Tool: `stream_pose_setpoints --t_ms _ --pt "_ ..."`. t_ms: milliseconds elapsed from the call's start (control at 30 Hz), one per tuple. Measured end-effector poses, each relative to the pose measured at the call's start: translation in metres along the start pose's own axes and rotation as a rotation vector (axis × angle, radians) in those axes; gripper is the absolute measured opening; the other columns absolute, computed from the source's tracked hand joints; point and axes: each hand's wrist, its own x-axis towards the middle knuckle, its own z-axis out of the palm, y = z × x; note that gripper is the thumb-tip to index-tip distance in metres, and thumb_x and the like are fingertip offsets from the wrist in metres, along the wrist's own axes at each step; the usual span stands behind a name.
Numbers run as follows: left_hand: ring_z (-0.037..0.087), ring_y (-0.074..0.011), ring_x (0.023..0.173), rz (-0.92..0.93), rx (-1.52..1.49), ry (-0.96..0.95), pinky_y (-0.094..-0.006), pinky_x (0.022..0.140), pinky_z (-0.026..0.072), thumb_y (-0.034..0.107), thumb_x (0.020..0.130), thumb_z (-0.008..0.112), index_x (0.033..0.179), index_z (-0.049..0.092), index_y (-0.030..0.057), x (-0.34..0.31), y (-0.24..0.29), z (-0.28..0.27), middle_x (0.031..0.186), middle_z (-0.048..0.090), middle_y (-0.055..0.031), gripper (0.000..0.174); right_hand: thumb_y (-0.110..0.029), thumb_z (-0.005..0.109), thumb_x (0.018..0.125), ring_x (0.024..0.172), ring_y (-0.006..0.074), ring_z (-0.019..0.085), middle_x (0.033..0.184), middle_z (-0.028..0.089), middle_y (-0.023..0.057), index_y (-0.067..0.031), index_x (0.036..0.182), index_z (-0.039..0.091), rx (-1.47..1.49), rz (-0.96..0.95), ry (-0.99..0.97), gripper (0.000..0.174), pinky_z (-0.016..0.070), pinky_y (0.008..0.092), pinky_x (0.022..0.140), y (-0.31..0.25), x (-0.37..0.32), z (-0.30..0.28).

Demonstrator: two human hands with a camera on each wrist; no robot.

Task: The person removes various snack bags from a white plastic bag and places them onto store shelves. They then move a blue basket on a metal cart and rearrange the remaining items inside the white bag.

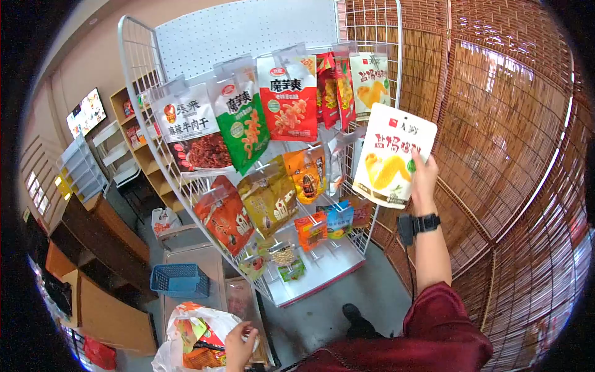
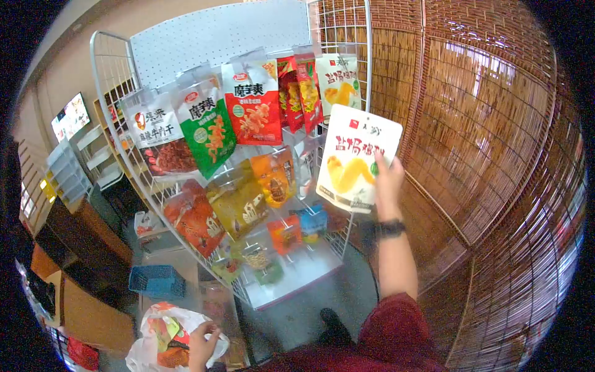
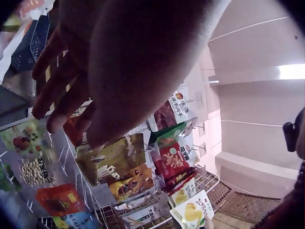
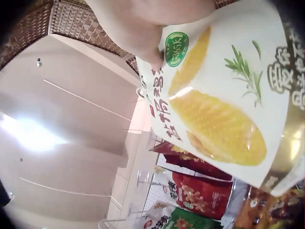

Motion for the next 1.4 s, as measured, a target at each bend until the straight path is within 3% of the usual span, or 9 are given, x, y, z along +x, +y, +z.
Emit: stream_pose_setpoints --t_ms 100,267,333,433,633,933,1400 --pt "0.062 -0.021 0.074 -0.046 -0.053 0.072 -0.0299 0.068 0.0476 0.011 0.073 0.062 0.092 0.058 -0.0039 0.005 0.008 0.01 0.08 0.063 -0.0147 0.025 -0.01 0.06 0.08 0.076 0.0119 0.057 0.09 0.061 0.008 0.0033 0.095 0.057 0.007 -0.038 0.005 0.021 0.045 0.0246 0.067 0.011 0.048 0.005" --pt "0.062 -0.0239 0.074 -0.072 -0.044 0.112 -0.0308 0.067 0.0477 0.012 0.073 0.063 0.09 0.058 -0.0039 0.051 0.052 0.044 0.079 0.063 -0.0156 0.024 -0.009 0.061 0.078 0.074 0.0119 0.058 0.087 0.062 0.0071 0.0039 0.095 0.057 0.183 0.088 -0.11 0.021 0.0452 0.0233 0.065 0.03 0.121 0.028" --pt "0.06 -0.0257 0.071 0.05 0.051 0.156 -0.0315 0.064 0.0464 0.012 0.072 0.063 0.092 0.059 -0.0007 0.076 0.077 0.061 0.077 0.062 -0.0144 0.024 -0.009 0.061 0.078 0.074 0.0121 0.058 0.087 0.062 0.0076 0.0045 0.094 0.057 0.149 0.088 -0.133 0.022 0.0454 0.0235 0.065 0.042 0.155 0.033" --pt "0.06 -0.0266 0.071 0.079 0.033 0.16 -0.0329 0.066 0.0456 0.012 0.072 0.062 0.092 0.059 -0.001 0.113 0.124 0.085 0.077 0.061 -0.0148 0.024 -0.01 0.062 0.078 0.072 0.0117 0.058 0.087 0.062 0.0083 0.005 0.094 0.057 0.185 0.149 -0.285 0.022 0.0454 0.0233 0.064 0.049 0.193 0.046" --pt "0.059 -0.0277 0.074 0.142 0.059 0.13 -0.0333 0.067 0.0454 0.013 0.072 0.062 0.092 0.059 0.0002 0.149 0.159 0.122 0.078 0.061 -0.015 0.024 -0.011 0.062 0.078 0.072 0.011 0.057 0.086 0.062 0.0089 0.0055 0.094 0.057 0.231 0.132 -0.35 0.023 0.0453 0.023 0.064 0.052 0.246 0.068" --pt "0.06 -0.0266 0.074 0.025 0.025 0.152 -0.0328 0.068 0.0455 0.013 0.072 0.062 0.09 0.06 -0.0002 0.153 0.163 0.125 0.079 0.062 -0.0143 0.022 -0.01 0.062 0.078 0.071 0.0105 0.057 0.085 0.062 0.0082 0.0049 0.093 0.057 0.283 0.077 -0.392 0.022 0.0452 0.0222 0.063 0.053 0.271 0.091" --pt "0.058 -0.027 0.071 0.077 0.12 0.162 -0.0339 0.066 0.0448 0.016 0.073 0.062 0.089 0.059 0.0006 0.153 0.152 0.119 0.075 0.061 -0.0125 0.022 -0.01 0.063 0.077 0.067 0.0097 0.057 0.084 0.062 0.007 0.004 0.092 0.059 0.275 0.081 -0.339 0.02 0.0447 0.0212 0.06 0.063 0.277 0.098"
